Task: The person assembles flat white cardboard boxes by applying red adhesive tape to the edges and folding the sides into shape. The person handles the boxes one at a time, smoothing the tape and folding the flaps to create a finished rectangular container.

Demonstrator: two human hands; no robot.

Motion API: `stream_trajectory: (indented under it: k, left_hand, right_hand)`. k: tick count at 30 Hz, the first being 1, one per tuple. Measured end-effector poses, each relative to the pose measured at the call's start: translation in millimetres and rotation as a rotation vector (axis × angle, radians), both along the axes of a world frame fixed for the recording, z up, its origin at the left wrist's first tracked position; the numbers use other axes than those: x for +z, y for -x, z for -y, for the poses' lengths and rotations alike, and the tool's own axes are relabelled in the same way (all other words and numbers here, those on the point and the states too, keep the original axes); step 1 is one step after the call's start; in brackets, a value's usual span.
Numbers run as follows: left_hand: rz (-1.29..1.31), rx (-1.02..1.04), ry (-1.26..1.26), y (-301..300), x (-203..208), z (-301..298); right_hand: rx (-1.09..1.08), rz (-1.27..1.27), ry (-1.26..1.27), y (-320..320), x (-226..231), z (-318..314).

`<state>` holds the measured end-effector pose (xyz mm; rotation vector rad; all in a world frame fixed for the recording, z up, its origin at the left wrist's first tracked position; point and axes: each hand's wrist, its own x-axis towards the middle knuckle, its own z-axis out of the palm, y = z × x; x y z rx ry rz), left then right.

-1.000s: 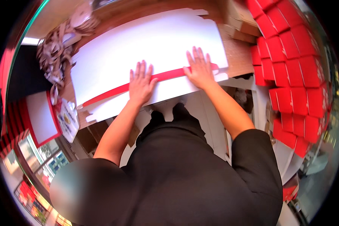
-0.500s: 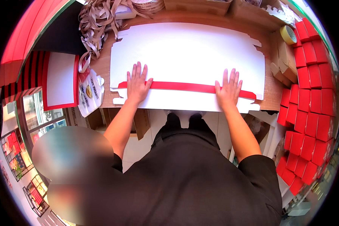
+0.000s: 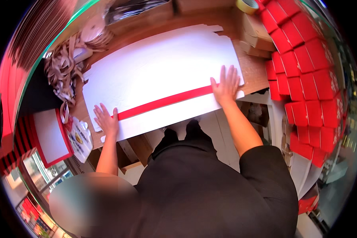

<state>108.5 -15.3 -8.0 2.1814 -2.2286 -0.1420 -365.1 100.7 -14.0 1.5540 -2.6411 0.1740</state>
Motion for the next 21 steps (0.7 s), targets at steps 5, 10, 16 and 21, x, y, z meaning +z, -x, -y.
stream_trajectory:
  k: [5, 10, 16, 21]
  left_hand:
    - [0.01, -0.013, -0.027, -4, -4, 4]
    - [-0.101, -0.067, 0.18, -6, 5, 0]
    - [-0.278, -0.636, 0.12, 98, 38, -38]
    - [-0.35, -0.696, 0.224, 121, 60, -43]
  right_hand:
    - [-0.048, 0.008, -0.047, -5, 3, -1]
    - [-0.194, 0.575, 0.32, 42, 14, 10]
    - [-0.278, 0.779, 0.343, 121, 3, 26]
    - [-0.32, 0.862, 0.362, 155, 20, 50]
